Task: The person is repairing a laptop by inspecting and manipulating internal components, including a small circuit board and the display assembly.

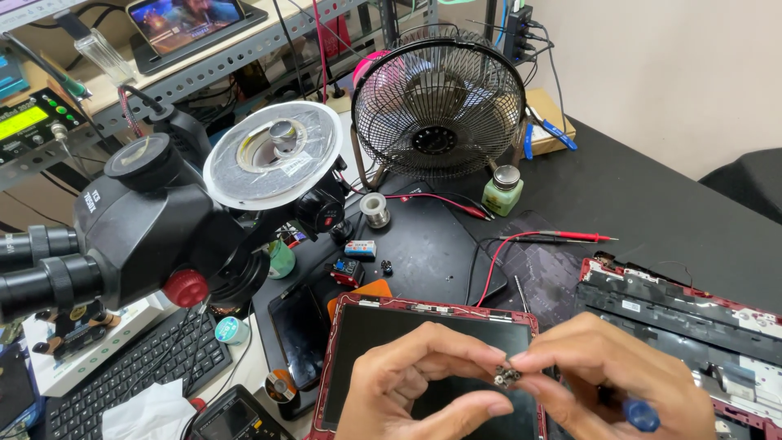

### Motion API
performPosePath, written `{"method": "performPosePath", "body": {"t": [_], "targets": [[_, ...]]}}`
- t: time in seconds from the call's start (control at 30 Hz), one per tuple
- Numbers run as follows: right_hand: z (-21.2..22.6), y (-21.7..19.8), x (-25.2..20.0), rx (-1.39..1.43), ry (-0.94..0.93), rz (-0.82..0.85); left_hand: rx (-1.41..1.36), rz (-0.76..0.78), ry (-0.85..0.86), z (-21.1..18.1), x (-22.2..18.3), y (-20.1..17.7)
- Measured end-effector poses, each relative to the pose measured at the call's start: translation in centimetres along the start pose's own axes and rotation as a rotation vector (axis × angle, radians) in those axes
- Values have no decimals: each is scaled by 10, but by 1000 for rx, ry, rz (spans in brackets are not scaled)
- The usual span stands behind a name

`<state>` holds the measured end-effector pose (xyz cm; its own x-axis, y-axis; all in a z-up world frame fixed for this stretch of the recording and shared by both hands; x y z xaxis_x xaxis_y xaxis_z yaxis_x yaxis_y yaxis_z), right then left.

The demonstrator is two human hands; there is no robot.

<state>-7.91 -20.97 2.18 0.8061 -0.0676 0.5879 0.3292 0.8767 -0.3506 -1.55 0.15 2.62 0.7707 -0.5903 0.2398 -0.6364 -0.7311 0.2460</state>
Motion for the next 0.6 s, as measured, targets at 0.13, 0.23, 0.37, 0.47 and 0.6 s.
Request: {"method": "performPosePath", "body": {"t": [0.13,0.23,0.37,0.47,0.6], "targets": [[-3,0,-6,-41,40,5,5,-4,-17,3,-2,0],[0,-1,-6,-40,37,-1,-11,3,-7,6,-2,-1],[-1,-1,-6,-49,47,-13,-28,17,24,9,-3,-2],[-1,-2,-8,-54,34,-15,-35,20,0,4,-3,0],[9,-1,-3,-29,30,-20,-50,46,4,5,-3,-1]]}}
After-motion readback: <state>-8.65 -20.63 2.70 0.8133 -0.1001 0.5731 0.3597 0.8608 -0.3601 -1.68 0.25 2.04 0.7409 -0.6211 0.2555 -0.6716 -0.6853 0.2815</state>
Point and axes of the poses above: each hand's wrist, its own x-axis towards the middle knuckle, its own y-axis out of the palm, z = x × y, the point moved 1 cm from there along x, towards the middle knuckle, and after that the axes turned 1 degree about -z, right-handed, at the moved point
